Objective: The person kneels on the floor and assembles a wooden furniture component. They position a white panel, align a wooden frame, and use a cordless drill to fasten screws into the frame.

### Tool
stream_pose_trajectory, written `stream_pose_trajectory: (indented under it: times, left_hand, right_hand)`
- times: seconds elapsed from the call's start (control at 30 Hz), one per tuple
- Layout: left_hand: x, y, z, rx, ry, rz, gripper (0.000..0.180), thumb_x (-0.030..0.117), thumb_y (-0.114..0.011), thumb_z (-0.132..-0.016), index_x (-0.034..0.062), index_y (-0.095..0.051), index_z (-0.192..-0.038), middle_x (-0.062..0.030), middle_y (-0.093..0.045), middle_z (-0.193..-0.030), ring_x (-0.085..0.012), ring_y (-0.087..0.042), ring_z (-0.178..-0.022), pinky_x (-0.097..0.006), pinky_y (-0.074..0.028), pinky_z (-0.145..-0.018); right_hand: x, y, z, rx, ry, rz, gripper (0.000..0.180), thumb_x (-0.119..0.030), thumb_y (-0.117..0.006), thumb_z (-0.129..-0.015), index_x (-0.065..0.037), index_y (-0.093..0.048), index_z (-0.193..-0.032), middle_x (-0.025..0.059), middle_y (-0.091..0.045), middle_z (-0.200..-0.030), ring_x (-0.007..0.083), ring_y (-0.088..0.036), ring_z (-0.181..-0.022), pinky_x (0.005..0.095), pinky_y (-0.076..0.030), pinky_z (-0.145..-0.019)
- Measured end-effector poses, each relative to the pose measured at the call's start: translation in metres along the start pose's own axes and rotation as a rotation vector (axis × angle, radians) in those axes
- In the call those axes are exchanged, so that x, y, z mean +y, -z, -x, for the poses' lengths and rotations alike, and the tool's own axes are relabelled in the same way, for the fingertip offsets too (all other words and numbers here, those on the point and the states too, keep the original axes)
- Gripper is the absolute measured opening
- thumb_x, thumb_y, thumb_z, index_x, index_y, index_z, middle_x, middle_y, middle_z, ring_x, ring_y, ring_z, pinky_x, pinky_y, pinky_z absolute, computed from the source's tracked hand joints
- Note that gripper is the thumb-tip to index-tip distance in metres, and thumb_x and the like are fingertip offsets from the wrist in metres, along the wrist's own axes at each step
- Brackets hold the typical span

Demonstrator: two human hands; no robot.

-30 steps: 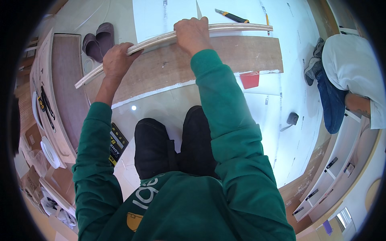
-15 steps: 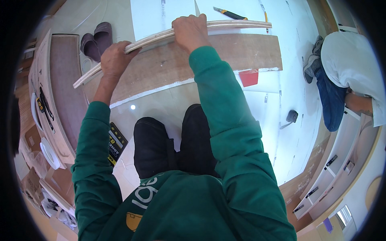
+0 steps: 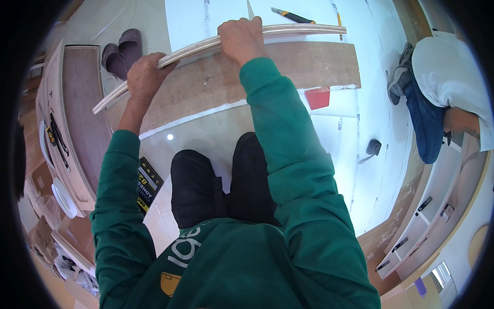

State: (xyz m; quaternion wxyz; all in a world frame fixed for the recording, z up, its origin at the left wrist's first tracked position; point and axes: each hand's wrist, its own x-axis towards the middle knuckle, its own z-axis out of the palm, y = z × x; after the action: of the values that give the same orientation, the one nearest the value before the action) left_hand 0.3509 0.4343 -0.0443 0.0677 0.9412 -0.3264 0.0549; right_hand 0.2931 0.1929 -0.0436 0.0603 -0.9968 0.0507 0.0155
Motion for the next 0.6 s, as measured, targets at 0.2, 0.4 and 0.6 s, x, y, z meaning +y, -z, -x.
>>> stream_pose_trajectory:
  times: [0.2,0.4,0.6]
  left_hand:
    - [-0.008,-0.002,-0.002,-0.072,-0.012,0.108,0.034,0.040,-0.075,-0.079,0.0109,-0.071,-0.095,-0.0100,-0.069,-0.085,-0.0299,-0.066,-0.080,-0.042,-0.052,-0.070]
    - [-0.001,0.050,-0.006,-0.097,-0.061,0.212,0.031,0.034,-0.075,-0.078,0.0089,-0.070,-0.096,-0.0120,-0.069,-0.088,-0.0323,-0.066,-0.084,-0.043,-0.051,-0.073]
    - [0.014,0.072,0.041,0.023,-0.121,0.266,0.027,0.028,-0.077,-0.075,0.0085,-0.067,-0.090,-0.0084,-0.066,-0.080,-0.0291,-0.064,-0.078,-0.042,-0.050,-0.069]
  right_hand:
    - [0.012,-0.003,0.005,0.113,0.132,-0.047,0.019,-0.006,-0.059,-0.081,-0.014,-0.071,-0.093,0.0056,-0.067,-0.092,0.0258,-0.065,-0.088,0.0430,-0.040,-0.079]
    - [0.032,0.042,0.018,0.134,0.299,-0.191,0.010,-0.006,-0.063,-0.079,-0.008,-0.064,-0.088,0.0093,-0.061,-0.091,0.0289,-0.062,-0.088,0.0399,-0.042,-0.077]
    - [0.005,0.083,0.078,0.150,0.271,-0.205,0.011,-0.004,-0.067,-0.076,-0.007,-0.063,-0.087,0.0085,-0.060,-0.086,0.0283,-0.061,-0.084,0.0399,-0.041,-0.075]
